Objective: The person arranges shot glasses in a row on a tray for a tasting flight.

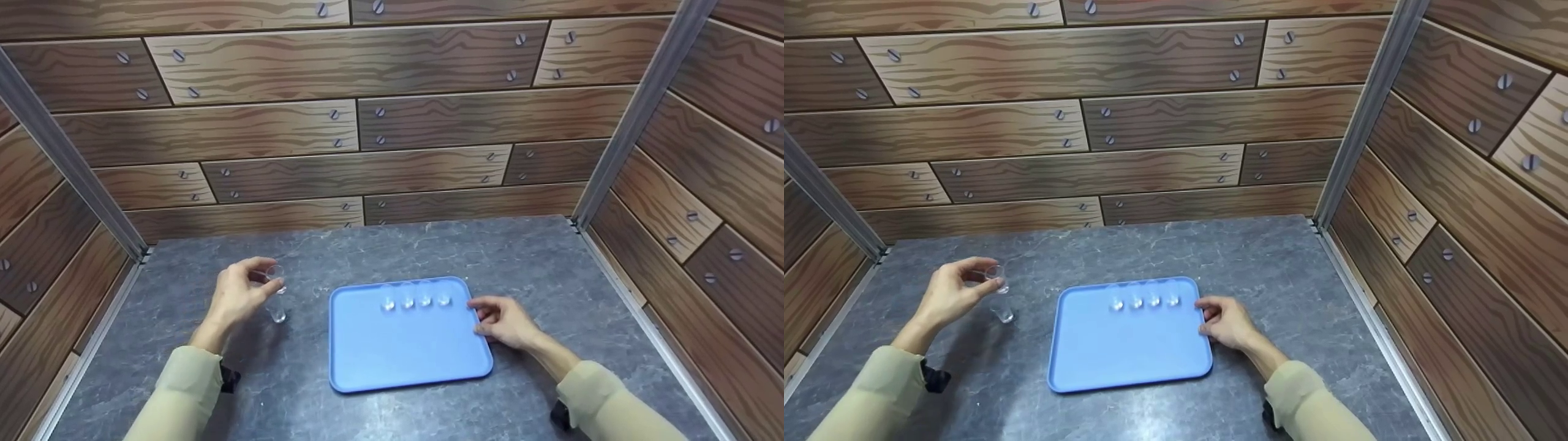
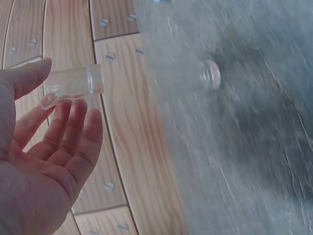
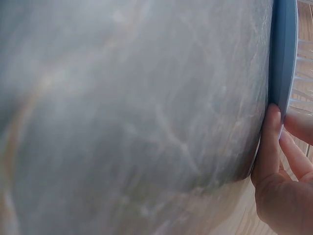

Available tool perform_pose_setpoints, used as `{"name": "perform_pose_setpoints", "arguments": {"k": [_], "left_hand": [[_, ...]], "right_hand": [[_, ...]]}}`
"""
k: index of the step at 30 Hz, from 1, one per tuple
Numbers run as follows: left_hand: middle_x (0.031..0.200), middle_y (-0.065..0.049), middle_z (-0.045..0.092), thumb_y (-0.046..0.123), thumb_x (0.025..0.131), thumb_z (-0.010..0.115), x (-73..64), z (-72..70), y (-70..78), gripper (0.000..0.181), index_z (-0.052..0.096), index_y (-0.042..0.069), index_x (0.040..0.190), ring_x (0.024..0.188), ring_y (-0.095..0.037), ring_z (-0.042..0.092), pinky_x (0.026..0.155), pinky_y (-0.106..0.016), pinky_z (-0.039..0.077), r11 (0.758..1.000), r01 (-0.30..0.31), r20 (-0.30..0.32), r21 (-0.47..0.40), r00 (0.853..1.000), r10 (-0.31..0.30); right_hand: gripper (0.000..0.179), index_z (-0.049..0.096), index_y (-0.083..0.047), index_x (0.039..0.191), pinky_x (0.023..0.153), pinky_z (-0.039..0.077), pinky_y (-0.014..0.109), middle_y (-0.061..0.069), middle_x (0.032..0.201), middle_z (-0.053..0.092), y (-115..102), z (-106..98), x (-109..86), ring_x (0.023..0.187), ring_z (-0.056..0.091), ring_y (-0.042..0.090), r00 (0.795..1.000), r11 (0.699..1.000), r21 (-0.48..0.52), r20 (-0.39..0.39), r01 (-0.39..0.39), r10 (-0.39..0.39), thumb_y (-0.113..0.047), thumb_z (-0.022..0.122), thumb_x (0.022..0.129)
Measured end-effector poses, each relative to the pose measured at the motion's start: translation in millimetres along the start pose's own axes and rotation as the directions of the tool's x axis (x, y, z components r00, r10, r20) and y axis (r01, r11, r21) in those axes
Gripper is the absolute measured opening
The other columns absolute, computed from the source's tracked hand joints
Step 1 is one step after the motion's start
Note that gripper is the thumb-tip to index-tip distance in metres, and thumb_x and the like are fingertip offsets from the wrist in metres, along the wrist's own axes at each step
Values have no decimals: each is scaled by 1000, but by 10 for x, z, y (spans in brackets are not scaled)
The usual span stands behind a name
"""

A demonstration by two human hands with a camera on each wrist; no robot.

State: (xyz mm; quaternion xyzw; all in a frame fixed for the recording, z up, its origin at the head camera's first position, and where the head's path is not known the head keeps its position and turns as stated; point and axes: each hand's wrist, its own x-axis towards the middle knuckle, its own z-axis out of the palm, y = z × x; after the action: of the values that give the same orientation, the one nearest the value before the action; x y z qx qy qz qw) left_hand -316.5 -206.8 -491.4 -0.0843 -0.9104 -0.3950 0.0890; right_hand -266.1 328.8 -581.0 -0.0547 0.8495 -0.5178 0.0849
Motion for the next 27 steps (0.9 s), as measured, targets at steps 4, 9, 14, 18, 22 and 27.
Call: {"name": "perform_pose_setpoints", "arguments": {"k": [4, 9, 14, 18, 22, 27], "left_hand": [[120, -23, 82, 16, 96, 87, 20, 84, 74, 38, 79, 4, 132, 105, -34, 82, 84, -30, 62, 999, -26, 16, -25, 1000, 26], [119, -21, 83, 16, 96, 87, 54, 207, 139, 39, 79, 3, 132, 105, -32, 81, 89, -41, 66, 998, -34, 35, -44, 999, 36], [117, -19, 84, 16, 94, 88, 98, 349, 208, 39, 80, 3, 130, 103, -31, 82, 90, -43, 67, 997, -50, 48, -58, 997, 52], [116, -19, 84, 15, 93, 88, 116, 463, 263, 38, 81, 4, 129, 103, -30, 82, 86, -37, 67, 995, -60, 58, -77, 996, 65], [117, -19, 83, 14, 94, 88, 120, 588, 323, 37, 81, 4, 129, 102, -30, 82, 85, -38, 67, 994, -66, 75, -88, 994, 73], [118, -17, 83, 14, 94, 87, 119, 743, 380, 37, 81, 5, 130, 102, -27, 81, 88, -44, 68, 993, -55, 107, -104, 992, 66]], "right_hand": [[55, 69, 9, 142, 63, 62, 24, 14, 106, 69, -1, -7, 9, 81, 65, 12, 1000, 1000, 5, 3, -9, 9, 6, 81, 89], [54, 69, 10, 141, 62, 62, 23, 15, 104, 69, 11, -6, 16, 79, 66, 10, 1000, 1000, -6, 5, 1, -1, 7, 81, 89], [52, 69, 10, 140, 62, 61, 22, 16, 105, 69, 6, -6, 14, 80, 65, 11, 1000, 1000, -9, 2, 10, -10, 8, 81, 90], [52, 70, 9, 140, 62, 61, 22, 17, 105, 69, 3, -4, 17, 81, 65, 14, 1000, 1000, 2, 3, 8, -8, 9, 81, 90], [53, 70, 9, 141, 62, 61, 23, 16, 105, 69, 3, 5, 16, 81, 65, 15, 1000, 1000, -1, 1, 1, -1, 9, 81, 89], [53, 70, 8, 141, 62, 62, 23, 16, 105, 69, -9, 11, 13, 81, 65, 14, 1000, 1000, 1, -6, -9, 9, 9, 82, 89]]}}
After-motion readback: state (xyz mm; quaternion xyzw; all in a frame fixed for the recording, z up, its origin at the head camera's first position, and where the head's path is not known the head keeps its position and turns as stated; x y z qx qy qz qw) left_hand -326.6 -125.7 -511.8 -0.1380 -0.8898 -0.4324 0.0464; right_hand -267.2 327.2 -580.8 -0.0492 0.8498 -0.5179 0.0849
